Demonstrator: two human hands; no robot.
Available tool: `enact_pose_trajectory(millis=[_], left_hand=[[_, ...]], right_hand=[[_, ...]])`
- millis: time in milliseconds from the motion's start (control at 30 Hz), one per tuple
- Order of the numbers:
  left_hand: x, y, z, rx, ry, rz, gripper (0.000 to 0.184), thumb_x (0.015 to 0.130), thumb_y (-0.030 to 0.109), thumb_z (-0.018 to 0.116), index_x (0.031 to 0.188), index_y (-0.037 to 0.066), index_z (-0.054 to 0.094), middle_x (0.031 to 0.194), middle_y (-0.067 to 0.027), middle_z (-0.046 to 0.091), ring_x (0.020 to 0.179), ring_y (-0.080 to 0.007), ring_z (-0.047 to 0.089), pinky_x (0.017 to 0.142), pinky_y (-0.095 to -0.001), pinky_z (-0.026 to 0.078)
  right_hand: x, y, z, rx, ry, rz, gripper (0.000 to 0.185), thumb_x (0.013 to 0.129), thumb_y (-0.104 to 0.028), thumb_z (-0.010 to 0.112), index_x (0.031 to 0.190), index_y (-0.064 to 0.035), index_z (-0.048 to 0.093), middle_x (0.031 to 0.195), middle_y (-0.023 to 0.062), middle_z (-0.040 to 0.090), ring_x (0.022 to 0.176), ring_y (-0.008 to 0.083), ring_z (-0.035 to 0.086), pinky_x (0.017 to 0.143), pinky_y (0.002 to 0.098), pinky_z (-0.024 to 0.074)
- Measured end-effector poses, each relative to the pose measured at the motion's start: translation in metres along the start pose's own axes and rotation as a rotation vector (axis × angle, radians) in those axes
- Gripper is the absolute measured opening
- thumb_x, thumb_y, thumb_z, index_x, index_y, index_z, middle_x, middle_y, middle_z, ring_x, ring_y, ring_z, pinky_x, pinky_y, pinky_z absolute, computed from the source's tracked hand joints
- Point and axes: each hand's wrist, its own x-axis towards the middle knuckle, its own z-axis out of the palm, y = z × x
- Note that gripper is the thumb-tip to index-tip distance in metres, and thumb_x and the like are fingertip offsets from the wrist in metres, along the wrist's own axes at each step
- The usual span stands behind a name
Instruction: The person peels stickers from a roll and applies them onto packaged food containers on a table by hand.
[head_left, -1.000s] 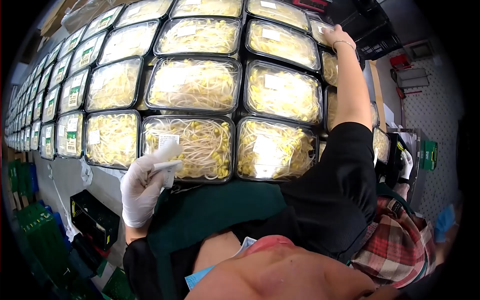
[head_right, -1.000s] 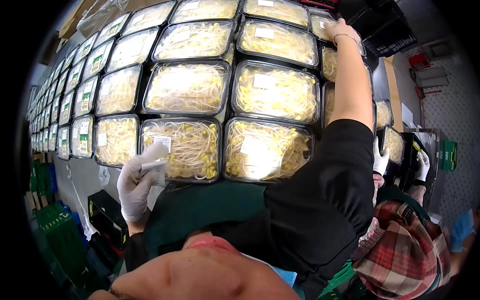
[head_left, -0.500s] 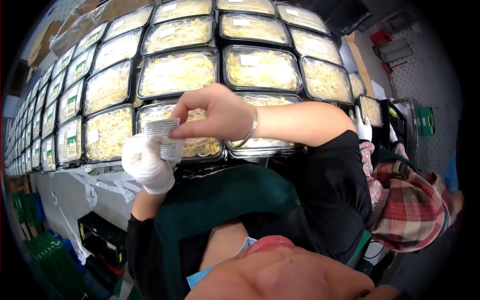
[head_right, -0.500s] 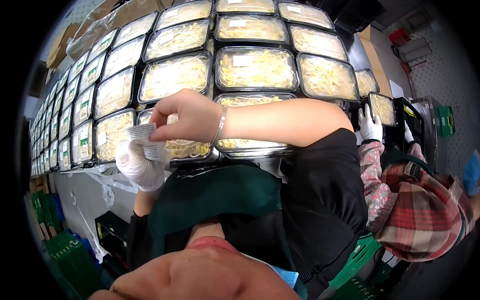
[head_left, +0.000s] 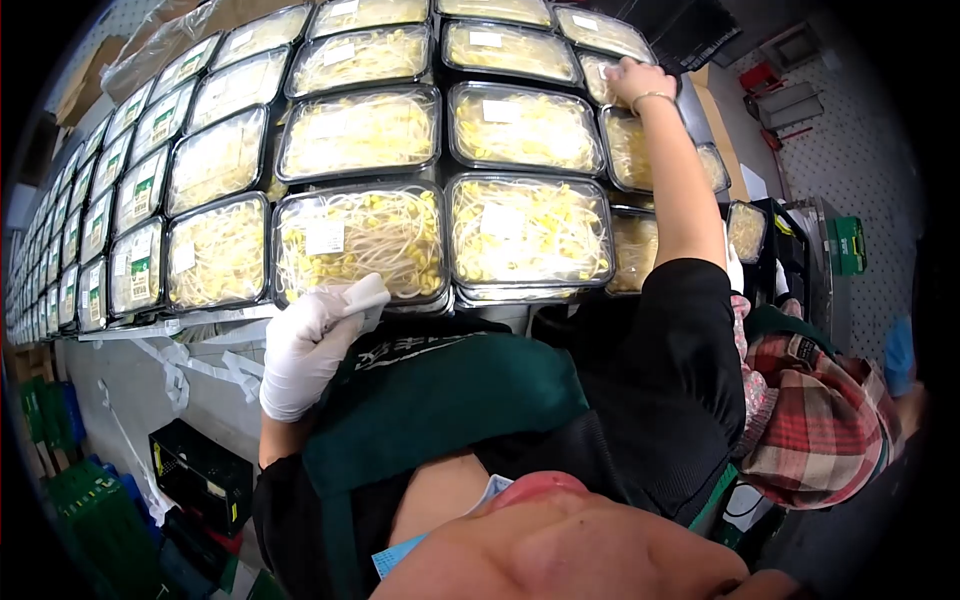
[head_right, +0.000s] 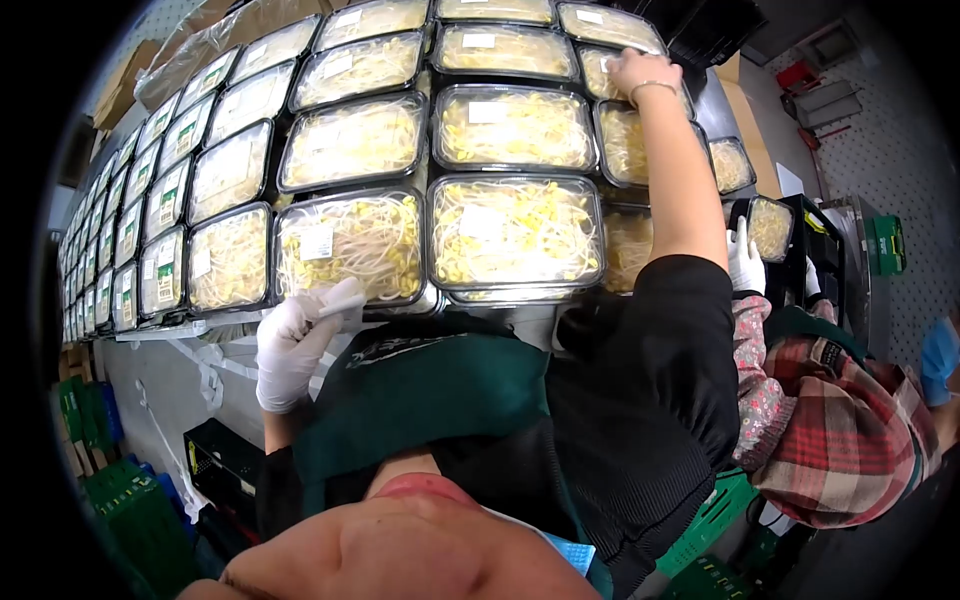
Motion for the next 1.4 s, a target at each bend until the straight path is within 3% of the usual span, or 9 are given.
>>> enact_pose_trajectory(millis=[167, 267, 333, 467, 600, 700, 900, 1133, 1400], left_hand=[[-0.003, 0.015, 0.004, -0.478, 0.032, -0.246, 0.042, 0.079, -0.015, 0.031, 0.118, -0.003, 0.042, 0.118, -0.018, 0.048, 0.095, -0.02, 0.056, 0.077, -0.0243, 0.044], [0.0, 0.015, 0.004, -0.489, 0.058, -0.256, 0.038, 0.08, -0.013, 0.032, 0.116, -0.005, 0.044, 0.114, -0.0187, 0.051, 0.09, -0.0203, 0.058, 0.073, -0.0251, 0.046], [-0.003, 0.006, 0.009, -0.372, 0.145, -0.185, 0.028, 0.082, -0.008, 0.037, 0.107, -0.006, 0.05, 0.099, -0.0188, 0.059, 0.073, -0.0184, 0.061, 0.061, -0.0244, 0.049], [-0.003, -0.009, 0.016, -0.427, 0.281, 0.188, 0.008, 0.08, 0.001, 0.054, 0.074, -0.004, 0.053, 0.063, -0.0116, 0.059, 0.054, -0.0125, 0.056, 0.045, -0.0211, 0.044], [-0.005, -0.005, 0.015, -0.348, 0.148, 0.108, 0.005, 0.079, -0.004, 0.054, 0.083, -0.003, 0.053, 0.071, -0.0108, 0.06, 0.055, -0.008, 0.053, 0.047, -0.0185, 0.042], [-0.002, -0.006, 0.011, -0.351, -0.146, 0.062, 0.021, 0.081, -0.009, 0.047, 0.1, -0.002, 0.052, 0.082, -0.0068, 0.06, 0.061, -0.0044, 0.05, 0.055, -0.0154, 0.04], [-0.006, -0.024, 0.0, -0.197, -0.165, -0.005, 0.016, 0.077, -0.006, 0.054, 0.091, 0.0, 0.056, 0.076, -0.0029, 0.057, 0.063, -0.006, 0.048, 0.059, -0.0196, 0.042], [-0.014, 0.006, 0.004, -0.52, -0.161, -0.224, 0.026, 0.08, -0.012, 0.042, 0.103, -0.005, 0.052, 0.102, -0.0116, 0.059, 0.086, -0.0131, 0.057, 0.077, -0.0224, 0.044], [-0.017, -0.006, 0.016, -0.614, -0.125, -0.087, 0.008, 0.08, -0.001, 0.054, 0.087, -0.003, 0.057, 0.071, -0.0107, 0.061, 0.062, -0.0132, 0.058, 0.056, -0.0221, 0.046]], right_hand=[[0.022, 0.017, 0.026, 0.33, -0.011, 0.454, 0.047, 0.077, -0.041, 0.053, 0.114, -0.0115, 0.052, 0.108, 0.0111, 0.057, 0.099, 0.0265, 0.054, 0.085, 0.0386, 0.0401], [-0.043, -0.045, -0.023, 1.032, 0.22, -0.204, 0.024, 0.079, -0.023, 0.057, 0.094, -0.0053, 0.061, 0.091, 0.0104, 0.063, 0.084, 0.0169, 0.059, 0.074, 0.0285, 0.046], [-0.142, -0.099, -0.085, 1.46, -0.212, -0.768, 0.036, 0.075, -0.027, 0.064, 0.099, -0.0018, 0.056, 0.087, 0.0061, 0.063, 0.08, 0.0131, 0.058, 0.07, 0.0237, 0.0469], [-0.27, -0.148, -0.112, 1.49, -0.312, -1.052, 0.03, 0.068, -0.011, 0.069, 0.096, -0.0066, 0.058, 0.091, 0.0035, 0.06, 0.087, 0.0147, 0.054, 0.078, 0.0279, 0.0441], [-0.26, -0.128, -0.104, 1.596, 0.028, -0.828, 0.011, 0.072, -0.007, 0.065, 0.083, -0.0043, 0.061, 0.078, 0.0025, 0.061, 0.08, 0.0115, 0.056, 0.074, 0.0243, 0.0442], [-0.172, -0.051, -0.081, 0.964, 0.345, -0.416, 0.016, 0.077, -0.018, 0.061, 0.084, -0.0039, 0.059, 0.077, 0.0037, 0.061, 0.071, 0.0136, 0.057, 0.07, 0.0262, 0.0451], [-0.095, 0.036, 0.008, 0.18, 0.06, -0.094, 0.031, 0.077, -0.045, 0.051, 0.088, -0.0162, 0.058, 0.089, 0.0065, 0.062, 0.095, 0.0267, 0.053, 0.082, 0.0429, 0.037], [-0.102, 0.053, 0.036, 0.478, 0.116, 0.236, 0.033, 0.081, -0.035, 0.049, 0.109, -0.0162, 0.053, 0.101, 0.0129, 0.059, 0.096, 0.027, 0.055, 0.081, 0.0378, 0.042], [-0.313, -0.123, -0.085, 1.415, 0.04, -0.899, 0.044, 0.06, -0.01, 0.075, 0.1, -0.0059, 0.057, 0.089, 0.0051, 0.058, 0.087, 0.0194, 0.054, 0.081, 0.0311, 0.0413]])
